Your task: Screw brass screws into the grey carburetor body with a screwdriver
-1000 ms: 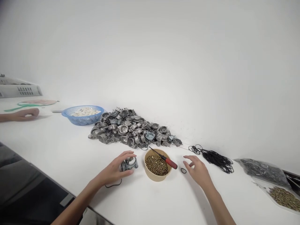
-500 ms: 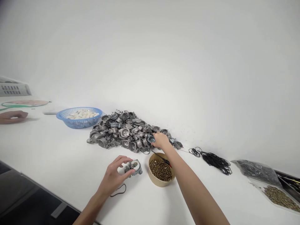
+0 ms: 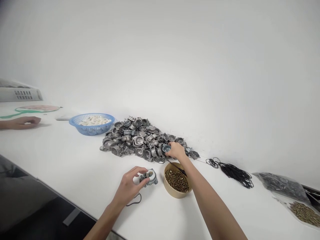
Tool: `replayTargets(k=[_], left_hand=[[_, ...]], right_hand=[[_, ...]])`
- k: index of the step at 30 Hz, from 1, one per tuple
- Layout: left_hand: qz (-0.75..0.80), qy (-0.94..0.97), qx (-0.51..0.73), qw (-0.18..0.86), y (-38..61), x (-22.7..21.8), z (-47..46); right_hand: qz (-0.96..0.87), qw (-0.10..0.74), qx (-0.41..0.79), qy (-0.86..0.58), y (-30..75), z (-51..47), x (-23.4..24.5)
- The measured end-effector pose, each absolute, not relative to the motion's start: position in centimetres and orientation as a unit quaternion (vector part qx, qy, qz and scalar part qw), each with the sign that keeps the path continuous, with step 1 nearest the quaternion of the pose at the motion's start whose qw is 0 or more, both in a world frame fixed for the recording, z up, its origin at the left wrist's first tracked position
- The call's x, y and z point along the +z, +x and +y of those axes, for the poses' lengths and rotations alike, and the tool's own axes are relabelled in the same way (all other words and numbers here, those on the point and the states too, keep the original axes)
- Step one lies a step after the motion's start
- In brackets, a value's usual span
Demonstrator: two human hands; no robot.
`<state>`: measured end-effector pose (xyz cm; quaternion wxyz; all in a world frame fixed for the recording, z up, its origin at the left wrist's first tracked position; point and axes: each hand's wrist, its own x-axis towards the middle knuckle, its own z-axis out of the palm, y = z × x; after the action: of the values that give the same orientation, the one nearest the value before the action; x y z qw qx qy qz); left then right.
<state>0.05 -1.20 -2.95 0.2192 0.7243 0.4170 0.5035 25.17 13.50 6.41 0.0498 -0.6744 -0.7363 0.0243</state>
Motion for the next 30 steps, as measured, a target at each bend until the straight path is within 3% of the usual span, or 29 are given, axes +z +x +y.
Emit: replayTargets(k=[21,26,30], left_hand=[[0.423,0.723,0.495,0.229,0.2,-3.0,-1.3],[0.433,0.719,0.478,0.258,0.1,-2.8,-1.4],[0.449,0.714,0.450,0.292,0.0,-3.0,-1.5]], right_hand=[[-0.657,0.269,0.316,-0.629,26.8,13.6,5.9],[-0.662,0.309,0.311,-0.608,26.7,13.2,5.7],[-0.693,0.340,0.221,-0.597,27.0,11.9,6.6]])
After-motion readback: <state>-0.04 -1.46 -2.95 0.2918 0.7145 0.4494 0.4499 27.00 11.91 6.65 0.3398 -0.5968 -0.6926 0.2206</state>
